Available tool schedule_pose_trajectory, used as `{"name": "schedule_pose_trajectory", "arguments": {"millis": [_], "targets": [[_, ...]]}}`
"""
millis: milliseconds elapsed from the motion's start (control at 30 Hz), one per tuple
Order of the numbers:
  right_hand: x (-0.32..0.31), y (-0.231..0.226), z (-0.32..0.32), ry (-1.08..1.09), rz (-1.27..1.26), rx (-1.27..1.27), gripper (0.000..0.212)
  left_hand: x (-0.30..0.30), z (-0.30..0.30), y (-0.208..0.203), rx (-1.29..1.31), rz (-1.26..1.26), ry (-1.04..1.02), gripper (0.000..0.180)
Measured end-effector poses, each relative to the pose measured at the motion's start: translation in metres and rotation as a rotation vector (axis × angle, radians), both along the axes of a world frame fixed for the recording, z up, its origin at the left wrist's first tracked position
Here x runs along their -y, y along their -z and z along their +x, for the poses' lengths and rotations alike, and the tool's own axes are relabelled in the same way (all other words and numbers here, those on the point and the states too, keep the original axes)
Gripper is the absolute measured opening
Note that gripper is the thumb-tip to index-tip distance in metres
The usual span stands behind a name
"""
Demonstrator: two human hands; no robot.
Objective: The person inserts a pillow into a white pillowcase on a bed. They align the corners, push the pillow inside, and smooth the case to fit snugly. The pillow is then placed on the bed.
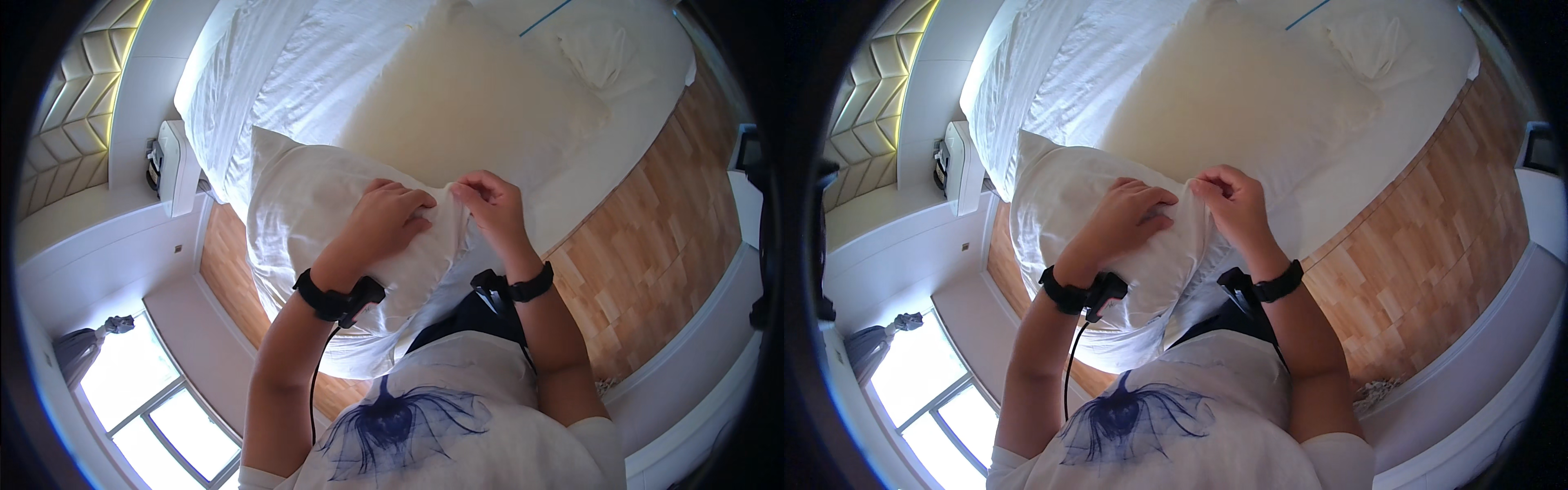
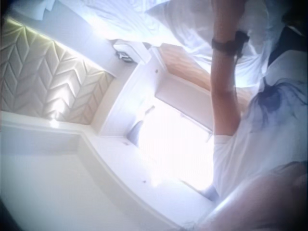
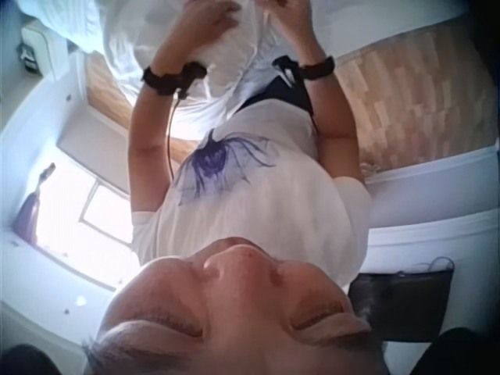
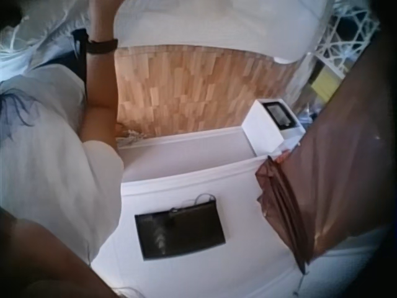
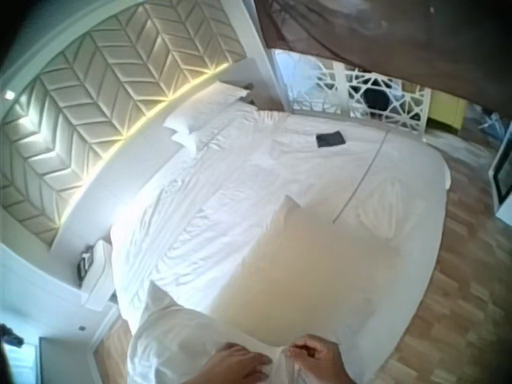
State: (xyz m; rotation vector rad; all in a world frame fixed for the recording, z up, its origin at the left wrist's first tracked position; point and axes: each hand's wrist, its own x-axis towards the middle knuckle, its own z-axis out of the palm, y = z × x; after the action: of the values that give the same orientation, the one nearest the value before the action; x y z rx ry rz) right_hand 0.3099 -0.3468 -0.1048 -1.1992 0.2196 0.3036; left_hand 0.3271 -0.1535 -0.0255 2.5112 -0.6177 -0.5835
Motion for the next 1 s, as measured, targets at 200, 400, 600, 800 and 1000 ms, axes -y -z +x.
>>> {"name": "schedule_pose_trajectory", "arguments": {"millis": [200, 400, 600, 800, 1000], "targets": [[-0.011, 0.011, -0.007, -0.006, 0.008, -0.056, 0.023, -0.001, -0.003, 0.010, 0.052, -0.069, -0.014, 0.013], [-0.005, 0.023, -0.017, -0.070, -0.091, -0.147, 0.038, 0.004, -0.004, 0.017, 0.081, -0.019, -0.105, 0.007], [-0.011, 0.024, -0.019, -0.178, 0.104, -0.180, 0.041, 0.001, -0.012, 0.029, 0.353, 0.178, -0.252, 0.007], [-0.018, 0.022, -0.022, -0.110, 0.036, -0.039, 0.031, -0.009, 0.002, 0.004, 0.295, 0.390, -0.123, 0.005], [-0.006, 0.019, -0.027, -0.077, 0.365, -0.231, 0.021, -0.012, -0.001, 0.010, 0.239, 0.417, -0.002, 0.008]]}}
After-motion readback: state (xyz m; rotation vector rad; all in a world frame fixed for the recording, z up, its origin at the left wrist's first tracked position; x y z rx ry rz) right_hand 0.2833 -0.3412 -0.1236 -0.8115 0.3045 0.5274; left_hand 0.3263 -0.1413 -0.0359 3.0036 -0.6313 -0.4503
